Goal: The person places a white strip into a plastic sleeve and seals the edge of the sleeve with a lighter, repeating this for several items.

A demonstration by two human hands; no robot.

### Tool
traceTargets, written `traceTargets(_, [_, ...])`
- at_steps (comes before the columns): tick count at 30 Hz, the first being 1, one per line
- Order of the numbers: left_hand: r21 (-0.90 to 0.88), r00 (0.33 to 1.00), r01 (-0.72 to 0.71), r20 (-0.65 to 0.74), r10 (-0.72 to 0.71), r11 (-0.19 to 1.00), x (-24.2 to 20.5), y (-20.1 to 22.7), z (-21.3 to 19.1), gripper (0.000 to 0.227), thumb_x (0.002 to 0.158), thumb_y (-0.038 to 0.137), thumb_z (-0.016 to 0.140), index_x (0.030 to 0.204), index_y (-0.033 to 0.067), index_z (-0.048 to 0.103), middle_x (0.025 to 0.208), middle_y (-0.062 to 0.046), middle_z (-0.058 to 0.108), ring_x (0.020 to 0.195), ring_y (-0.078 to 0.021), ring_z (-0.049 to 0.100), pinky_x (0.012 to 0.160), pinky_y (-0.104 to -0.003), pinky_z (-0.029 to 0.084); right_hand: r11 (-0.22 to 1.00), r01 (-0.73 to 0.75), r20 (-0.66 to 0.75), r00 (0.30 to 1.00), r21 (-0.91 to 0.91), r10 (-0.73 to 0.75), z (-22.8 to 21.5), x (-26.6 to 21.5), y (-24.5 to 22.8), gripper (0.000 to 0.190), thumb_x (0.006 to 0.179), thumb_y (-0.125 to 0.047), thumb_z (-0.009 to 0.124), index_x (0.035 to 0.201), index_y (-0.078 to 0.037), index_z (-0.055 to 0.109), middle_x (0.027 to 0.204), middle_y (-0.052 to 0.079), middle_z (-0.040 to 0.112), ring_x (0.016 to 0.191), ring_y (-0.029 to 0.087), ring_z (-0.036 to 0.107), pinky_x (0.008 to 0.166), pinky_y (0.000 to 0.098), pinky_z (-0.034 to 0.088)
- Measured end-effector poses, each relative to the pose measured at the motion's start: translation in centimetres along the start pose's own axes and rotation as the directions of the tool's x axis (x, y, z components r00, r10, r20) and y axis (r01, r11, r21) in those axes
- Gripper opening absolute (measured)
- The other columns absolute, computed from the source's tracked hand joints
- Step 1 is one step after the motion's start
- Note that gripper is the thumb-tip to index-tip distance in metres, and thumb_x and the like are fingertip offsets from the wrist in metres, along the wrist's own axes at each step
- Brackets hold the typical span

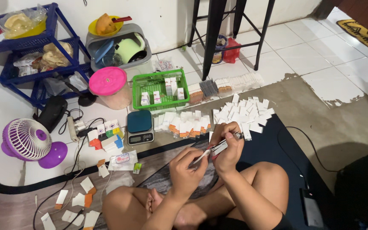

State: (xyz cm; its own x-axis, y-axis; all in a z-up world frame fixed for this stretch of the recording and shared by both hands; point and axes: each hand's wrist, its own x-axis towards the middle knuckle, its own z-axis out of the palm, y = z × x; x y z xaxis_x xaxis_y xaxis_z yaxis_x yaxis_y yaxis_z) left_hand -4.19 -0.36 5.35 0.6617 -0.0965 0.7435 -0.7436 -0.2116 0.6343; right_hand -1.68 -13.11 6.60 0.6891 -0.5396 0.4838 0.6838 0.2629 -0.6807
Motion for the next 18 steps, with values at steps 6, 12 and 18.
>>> traceTargets(6, [0.030, 1.000, -0.002, 0.007, 0.002, 1.000, -0.5, -0.3, 0.6, 0.004, 0.096, 0.000, 0.080, 0.094, 0.0032, 0.080, 0.091, -0.009, 0.081, 0.079, -0.0234, 0.078, 0.071, -0.035, 0.063, 0.998, -0.002, -0.031, 1.000, -0.068, 0.000, 0.1, 0.2, -0.4, 0.024, 0.104, -0.022, 0.052, 0.085, -0.010, 0.043, 0.053, 0.008, 0.044, 0.046, 0.019, 0.041, 0.051, 0.0334, 0.036])
traceTargets(12, [0.029, 0.999, 0.046, 0.004, -0.046, 0.999, -1.4, -1.2, 1.9, 0.005, 0.095, 0.002, 0.081, 0.094, 0.0067, 0.080, 0.090, -0.006, 0.080, 0.076, -0.0217, 0.077, 0.071, -0.034, 0.061, 1.000, -0.020, -0.178, 0.984, 0.006, 0.020, -0.4, 0.4, 1.3, 0.030, 0.109, -0.018, 0.050, 0.081, -0.010, 0.043, 0.050, 0.007, 0.038, 0.044, 0.019, 0.037, 0.045, 0.0332, 0.034])
traceTargets(18, [-0.234, 0.806, 0.591, 0.150, -0.572, 0.772, -2.9, -4.4, 2.0, 0.020, 0.097, 0.019, 0.092, 0.083, 0.0111, 0.080, 0.072, 0.003, 0.072, 0.065, -0.0087, 0.060, 0.060, -0.029, 0.044, 0.978, -0.206, -0.152, 0.968, -0.025, 0.200, -4.7, 2.6, 1.5, 0.015, 0.108, -0.008, 0.055, 0.102, 0.001, 0.064, 0.101, 0.024, 0.067, 0.055, 0.026, 0.060, 0.051, 0.0395, 0.052])
